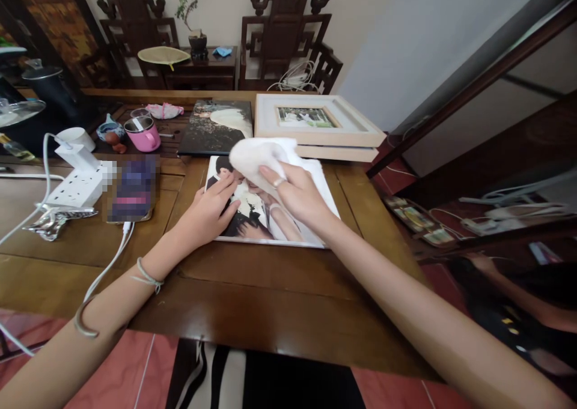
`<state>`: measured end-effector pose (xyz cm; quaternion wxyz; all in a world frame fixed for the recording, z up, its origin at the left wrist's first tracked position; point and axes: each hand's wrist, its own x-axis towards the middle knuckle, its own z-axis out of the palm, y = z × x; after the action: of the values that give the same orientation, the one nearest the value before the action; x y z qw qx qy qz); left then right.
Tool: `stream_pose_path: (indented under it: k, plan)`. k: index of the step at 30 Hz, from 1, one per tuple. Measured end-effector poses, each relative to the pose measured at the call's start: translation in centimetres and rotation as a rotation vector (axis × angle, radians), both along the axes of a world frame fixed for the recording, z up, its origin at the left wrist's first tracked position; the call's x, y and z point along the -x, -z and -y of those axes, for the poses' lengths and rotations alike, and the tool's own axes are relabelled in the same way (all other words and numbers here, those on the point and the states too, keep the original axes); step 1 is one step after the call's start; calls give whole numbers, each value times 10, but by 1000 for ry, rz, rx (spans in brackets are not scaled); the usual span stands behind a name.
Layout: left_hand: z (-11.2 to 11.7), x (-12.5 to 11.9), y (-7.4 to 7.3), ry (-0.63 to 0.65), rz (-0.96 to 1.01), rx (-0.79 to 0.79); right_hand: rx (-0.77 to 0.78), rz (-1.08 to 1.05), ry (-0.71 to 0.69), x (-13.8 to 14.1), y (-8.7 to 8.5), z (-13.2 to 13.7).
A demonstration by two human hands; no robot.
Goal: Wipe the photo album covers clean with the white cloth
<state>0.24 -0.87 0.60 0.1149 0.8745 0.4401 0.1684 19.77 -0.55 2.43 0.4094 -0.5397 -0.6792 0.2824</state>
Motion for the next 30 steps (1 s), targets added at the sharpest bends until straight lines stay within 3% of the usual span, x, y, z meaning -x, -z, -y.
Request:
stream_pose_path:
  k: [4, 8, 13, 17, 21, 27, 30]
  plan:
    - [-1, 2, 2, 16, 19, -10, -15, -11, -99, 36, -3, -26]
    - [-1, 6, 2, 20, 28, -21, -30, 46, -161, 42, -7, -31]
    - [0, 9, 2, 13, 12, 7, 70, 38, -154, -2, -7, -18]
    - [1, 9, -2, 2, 0, 34, -26, 177, 42, -49, 0, -6]
    - [2, 7, -4, -16, -10, 49, -55, 335, 78, -73, 8, 19]
    - [0, 4, 1, -5, -20, 40, -297, 506, -259, -65, 4, 96]
    - [1, 3, 2, 3, -25, 31, -377, 519, -389, -65, -2, 112]
